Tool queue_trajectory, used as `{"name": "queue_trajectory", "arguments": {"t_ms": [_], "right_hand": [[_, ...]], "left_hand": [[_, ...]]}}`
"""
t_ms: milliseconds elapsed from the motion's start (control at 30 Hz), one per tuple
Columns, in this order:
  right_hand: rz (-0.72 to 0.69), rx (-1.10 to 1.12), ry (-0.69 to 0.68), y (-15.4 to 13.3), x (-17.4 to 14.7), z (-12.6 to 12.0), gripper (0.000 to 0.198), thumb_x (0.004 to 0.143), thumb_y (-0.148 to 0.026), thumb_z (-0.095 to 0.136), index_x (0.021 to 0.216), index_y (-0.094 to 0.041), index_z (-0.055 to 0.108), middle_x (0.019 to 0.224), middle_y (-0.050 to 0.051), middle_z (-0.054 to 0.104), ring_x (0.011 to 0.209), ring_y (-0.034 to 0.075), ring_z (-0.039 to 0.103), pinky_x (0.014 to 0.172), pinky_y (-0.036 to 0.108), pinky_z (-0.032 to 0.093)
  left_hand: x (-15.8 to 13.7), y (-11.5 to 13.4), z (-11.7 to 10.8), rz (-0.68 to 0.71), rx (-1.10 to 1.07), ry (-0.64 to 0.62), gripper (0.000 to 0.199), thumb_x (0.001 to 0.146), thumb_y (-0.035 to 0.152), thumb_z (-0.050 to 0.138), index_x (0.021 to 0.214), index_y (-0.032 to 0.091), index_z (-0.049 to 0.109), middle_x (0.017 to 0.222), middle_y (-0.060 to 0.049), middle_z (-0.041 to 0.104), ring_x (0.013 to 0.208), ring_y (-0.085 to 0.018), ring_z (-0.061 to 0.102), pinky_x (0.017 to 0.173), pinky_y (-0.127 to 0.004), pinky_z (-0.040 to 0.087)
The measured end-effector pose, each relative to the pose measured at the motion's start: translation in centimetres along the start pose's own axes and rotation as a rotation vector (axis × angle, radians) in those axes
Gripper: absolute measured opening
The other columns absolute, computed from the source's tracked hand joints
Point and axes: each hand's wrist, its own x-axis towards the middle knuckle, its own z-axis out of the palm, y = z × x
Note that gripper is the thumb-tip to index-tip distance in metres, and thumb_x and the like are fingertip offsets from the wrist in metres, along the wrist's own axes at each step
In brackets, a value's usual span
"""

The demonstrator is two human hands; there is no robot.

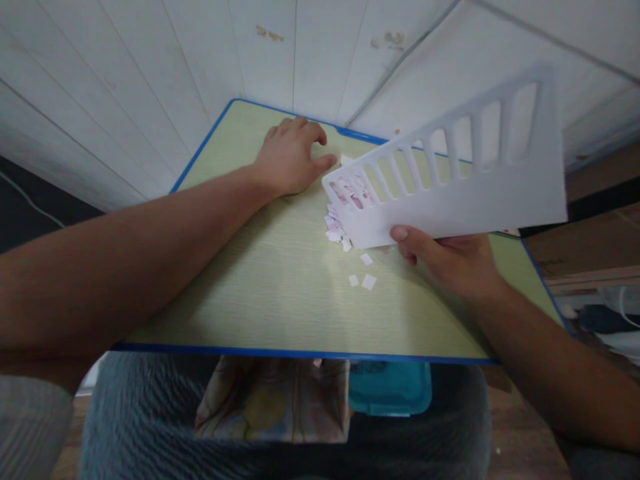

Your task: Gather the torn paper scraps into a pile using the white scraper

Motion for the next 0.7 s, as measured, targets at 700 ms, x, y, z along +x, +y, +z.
{"name": "queue_trajectory", "arguments": {"t_ms": [700], "right_hand": [[0.094, -0.029, -0.040, -0.1, 0.1, -0.5, 0.043, 0.094, -0.043, 0.098, 0.062, -0.028, 0.074, 0.063, 0.003, 0.075, 0.053, 0.022, 0.069, 0.051, 0.037, 0.060]], "left_hand": [[0.1, -0.5, 0.5, -0.005, 0.035, -0.024, 0.044, 0.108, 0.049, 0.068, 0.140, 0.023, 0.082, 0.148, -0.016, 0.075, 0.143, -0.039, 0.065, 0.126, -0.057, 0.050]]}}
